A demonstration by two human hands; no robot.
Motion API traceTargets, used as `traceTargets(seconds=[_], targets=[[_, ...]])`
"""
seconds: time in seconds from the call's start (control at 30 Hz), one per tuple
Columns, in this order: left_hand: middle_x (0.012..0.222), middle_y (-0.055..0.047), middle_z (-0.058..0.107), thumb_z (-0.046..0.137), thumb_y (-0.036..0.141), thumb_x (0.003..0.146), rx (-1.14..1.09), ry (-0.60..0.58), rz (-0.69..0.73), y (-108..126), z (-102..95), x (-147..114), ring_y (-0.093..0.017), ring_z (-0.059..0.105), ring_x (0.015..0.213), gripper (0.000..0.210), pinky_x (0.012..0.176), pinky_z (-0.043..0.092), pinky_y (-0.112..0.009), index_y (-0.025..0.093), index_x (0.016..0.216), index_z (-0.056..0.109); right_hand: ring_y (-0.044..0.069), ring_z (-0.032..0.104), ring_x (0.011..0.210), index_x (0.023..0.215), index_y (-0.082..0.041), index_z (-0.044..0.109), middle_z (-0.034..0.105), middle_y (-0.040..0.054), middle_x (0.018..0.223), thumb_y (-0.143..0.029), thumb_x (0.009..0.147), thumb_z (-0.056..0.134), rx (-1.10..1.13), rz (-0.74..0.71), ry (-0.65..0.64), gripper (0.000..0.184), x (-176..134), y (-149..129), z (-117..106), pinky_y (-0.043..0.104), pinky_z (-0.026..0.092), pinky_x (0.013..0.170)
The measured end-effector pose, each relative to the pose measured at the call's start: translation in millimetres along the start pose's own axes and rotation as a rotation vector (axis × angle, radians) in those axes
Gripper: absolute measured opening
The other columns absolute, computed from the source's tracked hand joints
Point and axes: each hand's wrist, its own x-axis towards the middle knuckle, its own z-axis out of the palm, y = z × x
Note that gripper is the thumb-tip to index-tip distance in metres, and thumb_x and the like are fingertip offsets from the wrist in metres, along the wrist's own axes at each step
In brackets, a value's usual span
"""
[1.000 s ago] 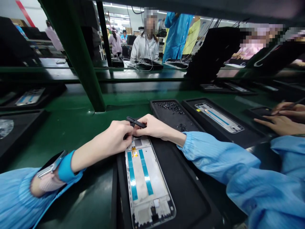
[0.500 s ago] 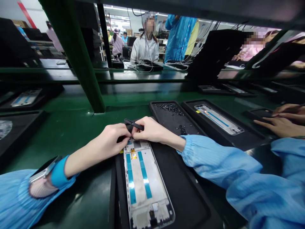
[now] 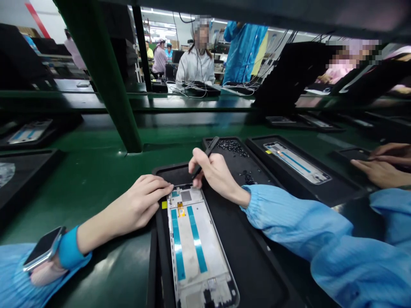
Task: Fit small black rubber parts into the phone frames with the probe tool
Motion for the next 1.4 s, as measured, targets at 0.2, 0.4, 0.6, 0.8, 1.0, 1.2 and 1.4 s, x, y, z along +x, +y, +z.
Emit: traceTargets(seconds=[0.2,0.4,0.6,0.8,1.0,1.2,1.4], targets=[[0.098,-0.009,0.063,0.037,0.002,0.081,-0.147,0.249,0.007,-0.6,10.4,-3.3,-0.021,0.055,0.098,0.031,0.087,0.045,-0.036,0.012,0.102,0.058,0.016,0.068,0.072,0.079,-0.016,0.053,0.064,0.0011,0.073,-0.048,0.076,0.065,-0.004,-0.114,-0.164,0.033,-3.8,-8.4,4.5,0.023,0.054,0.063],[0.095,-0.010,0.063,0.038,0.002,0.081,-0.179,0.256,-0.014,2.9,10.6,3.1,-0.021,0.055,0.095,0.028,0.085,0.044,-0.037,0.012,0.098,0.058,0.014,0.066,0.064,0.078,-0.017,0.053,0.062,0.0000,0.069,-0.043,0.080,0.063,-0.124,-0.163,-0.145,0.028,-5.6,-8.0,2.9,0.024,0.052,0.058],[0.094,-0.010,0.064,0.038,0.002,0.081,-0.161,0.250,-0.008,3.1,8.9,3.8,-0.021,0.056,0.094,0.027,0.083,0.046,-0.037,0.011,0.096,0.058,0.013,0.065,0.061,0.077,-0.015,0.054,0.061,-0.0010,0.068,-0.034,0.080,0.064,-0.152,-0.207,-0.156,0.021,-5.2,-5.3,4.1,0.022,0.051,0.055],[0.092,-0.009,0.064,0.037,0.003,0.082,-0.160,0.225,-0.007,3.8,8.8,5.2,-0.020,0.056,0.093,0.025,0.084,0.044,-0.037,0.011,0.094,0.057,0.011,0.060,0.061,0.075,-0.015,0.057,0.060,-0.0004,0.070,-0.022,0.083,0.059,-0.304,-0.355,-0.157,0.011,-4.3,-3.9,3.9,0.021,0.047,0.056],[0.094,-0.009,0.061,0.038,0.014,0.085,-0.093,0.266,-0.198,2.8,7.3,5.5,-0.022,0.053,0.095,0.021,0.085,0.042,-0.038,0.015,0.093,0.057,0.011,0.059,0.062,0.076,-0.015,0.055,0.062,0.0010,0.072,-0.029,0.087,0.054,-0.335,-0.442,-0.103,0.018,-5.3,-7.5,4.5,0.021,0.045,0.059],[0.054,0.001,0.045,0.043,0.044,0.083,-0.174,0.150,-0.736,-8.2,1.7,10.5,-0.014,0.044,0.053,0.035,0.049,0.031,-0.025,0.019,0.058,0.041,0.011,0.055,0.058,0.061,-0.017,0.043,0.057,0.0005,0.061,-0.023,0.089,0.047,-0.694,-0.154,-0.035,0.029,-2.1,-42.8,-24.5,0.023,0.040,0.062],[0.043,-0.002,0.053,0.034,0.068,0.078,-0.407,-0.289,-0.972,-13.6,2.0,9.9,-0.014,0.048,0.039,0.058,0.043,0.034,-0.024,0.019,0.047,0.042,0.016,0.054,0.055,0.063,-0.021,0.048,0.057,0.0019,0.059,-0.039,0.079,0.059,-0.970,0.262,-0.180,0.027,-68.5,-44.8,-62.5,0.027,0.035,0.051]])
